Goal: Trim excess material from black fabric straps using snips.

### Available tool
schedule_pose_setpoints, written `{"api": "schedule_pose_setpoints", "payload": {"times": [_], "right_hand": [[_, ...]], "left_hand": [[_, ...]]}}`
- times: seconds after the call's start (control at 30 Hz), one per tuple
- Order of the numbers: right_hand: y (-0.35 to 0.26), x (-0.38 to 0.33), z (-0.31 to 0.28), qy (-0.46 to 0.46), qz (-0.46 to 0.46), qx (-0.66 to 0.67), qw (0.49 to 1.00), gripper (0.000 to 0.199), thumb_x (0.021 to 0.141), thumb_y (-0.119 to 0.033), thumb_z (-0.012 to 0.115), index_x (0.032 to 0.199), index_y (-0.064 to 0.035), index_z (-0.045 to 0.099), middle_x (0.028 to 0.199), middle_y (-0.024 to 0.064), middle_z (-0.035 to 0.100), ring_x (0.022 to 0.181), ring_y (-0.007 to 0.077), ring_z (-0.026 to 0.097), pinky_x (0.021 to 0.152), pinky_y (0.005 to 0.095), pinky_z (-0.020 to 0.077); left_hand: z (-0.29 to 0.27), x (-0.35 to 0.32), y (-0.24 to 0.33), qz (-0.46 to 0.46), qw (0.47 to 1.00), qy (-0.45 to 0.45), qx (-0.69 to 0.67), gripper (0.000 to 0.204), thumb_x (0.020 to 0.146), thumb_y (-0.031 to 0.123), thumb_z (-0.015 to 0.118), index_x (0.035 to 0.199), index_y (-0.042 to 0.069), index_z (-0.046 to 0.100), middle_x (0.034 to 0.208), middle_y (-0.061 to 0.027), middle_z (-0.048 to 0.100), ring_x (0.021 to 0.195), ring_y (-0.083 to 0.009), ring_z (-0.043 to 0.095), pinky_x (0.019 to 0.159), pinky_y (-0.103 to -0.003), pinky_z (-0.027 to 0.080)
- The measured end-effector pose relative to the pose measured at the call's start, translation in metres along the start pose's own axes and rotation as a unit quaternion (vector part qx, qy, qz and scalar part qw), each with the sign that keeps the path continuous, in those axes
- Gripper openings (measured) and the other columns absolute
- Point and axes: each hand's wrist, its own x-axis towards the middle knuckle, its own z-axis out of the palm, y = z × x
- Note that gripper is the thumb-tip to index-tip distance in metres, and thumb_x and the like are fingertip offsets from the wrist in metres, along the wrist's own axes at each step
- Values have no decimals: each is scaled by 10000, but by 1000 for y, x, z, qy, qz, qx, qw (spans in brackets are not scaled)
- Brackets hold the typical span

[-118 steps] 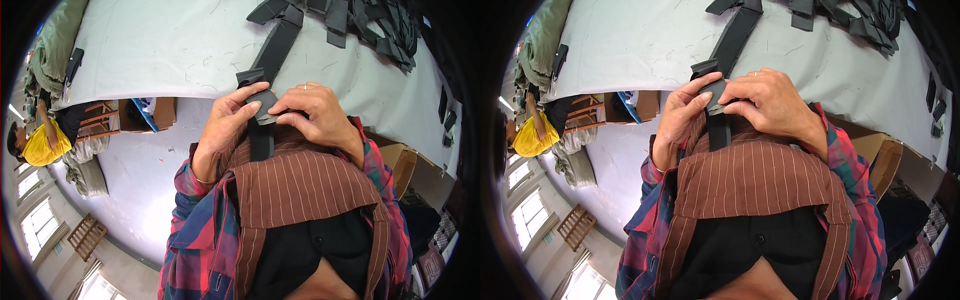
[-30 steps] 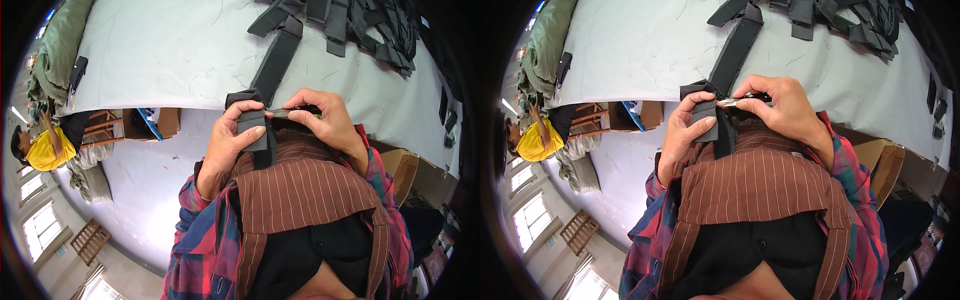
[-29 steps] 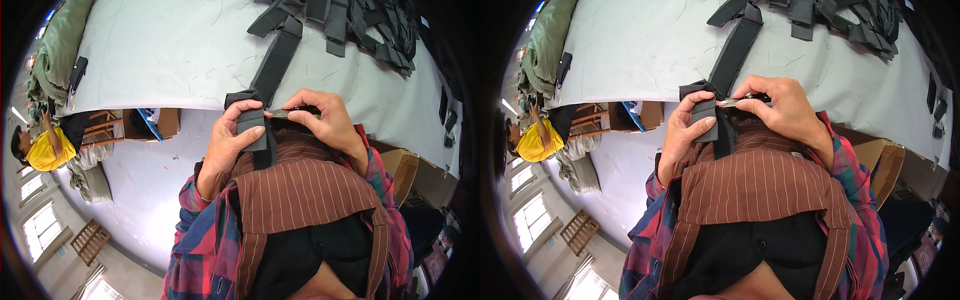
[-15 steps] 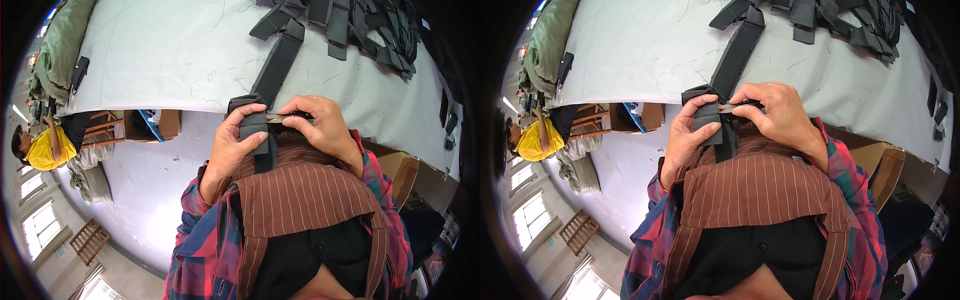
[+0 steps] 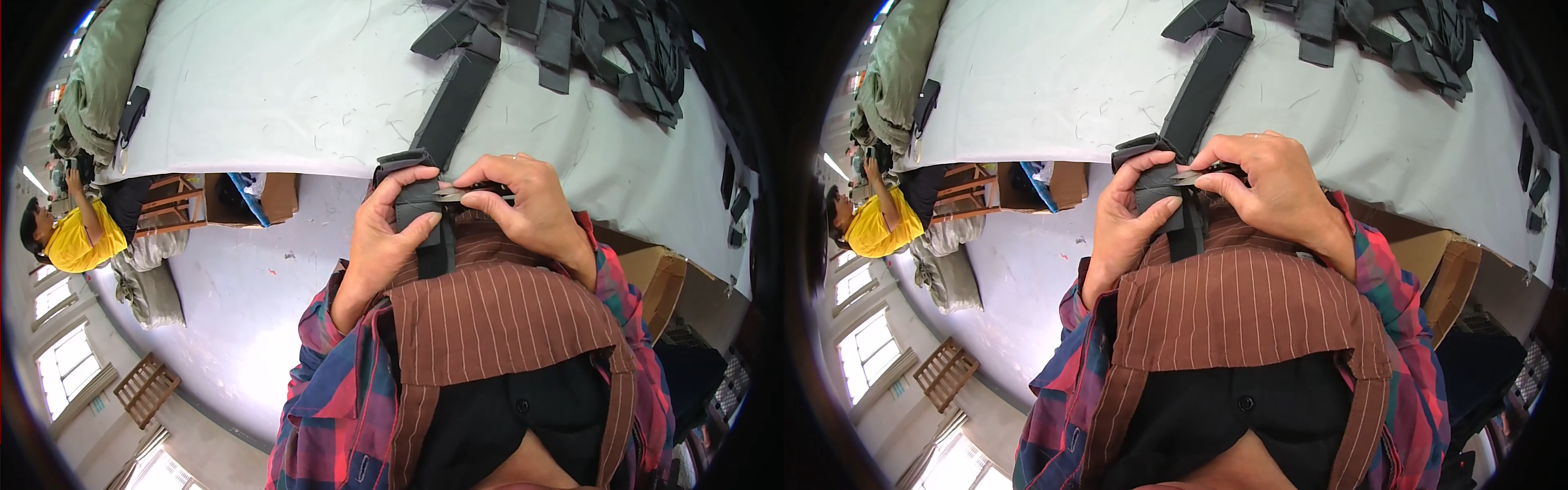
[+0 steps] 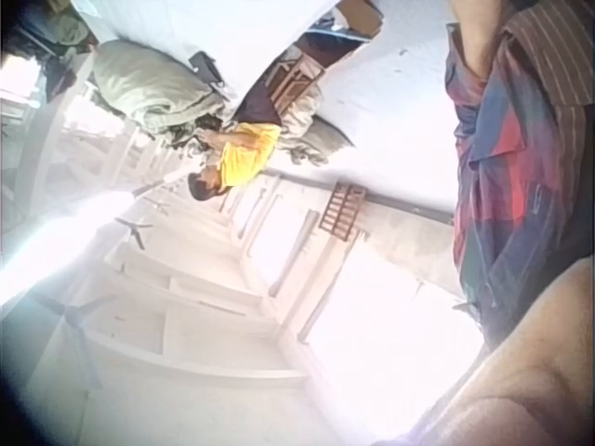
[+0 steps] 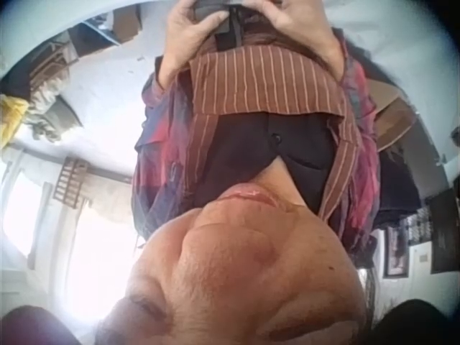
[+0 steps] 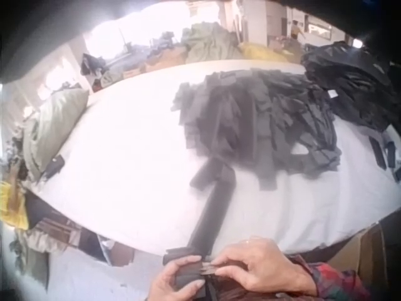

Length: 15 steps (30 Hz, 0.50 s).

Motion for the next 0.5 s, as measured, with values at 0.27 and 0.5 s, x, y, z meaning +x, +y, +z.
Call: {"api": "schedule_pose_setpoints", "payload": {"times": [0.27,0.5], "right_hand": [[-5,-2,0,-16,0,-46,999,102,791,-136,654,871,-73,664,765,65,677,696,239,629,673,307,413],[-7,-3,1,-22,6,-58,998,105,792,-133,652,866,-60,664,770,72,679,703,251,635,675,323,429]], "left_hand": [[6,-5,0,34,995,4,96,458,811,-54,638,1246,7,508,1122,-74,600,1018,-122,583,894,-250,468],[6,-7,0,47,990,4,131,455,813,-50,638,1245,5,509,1129,-61,587,1012,-107,575,881,-239,467]]}}
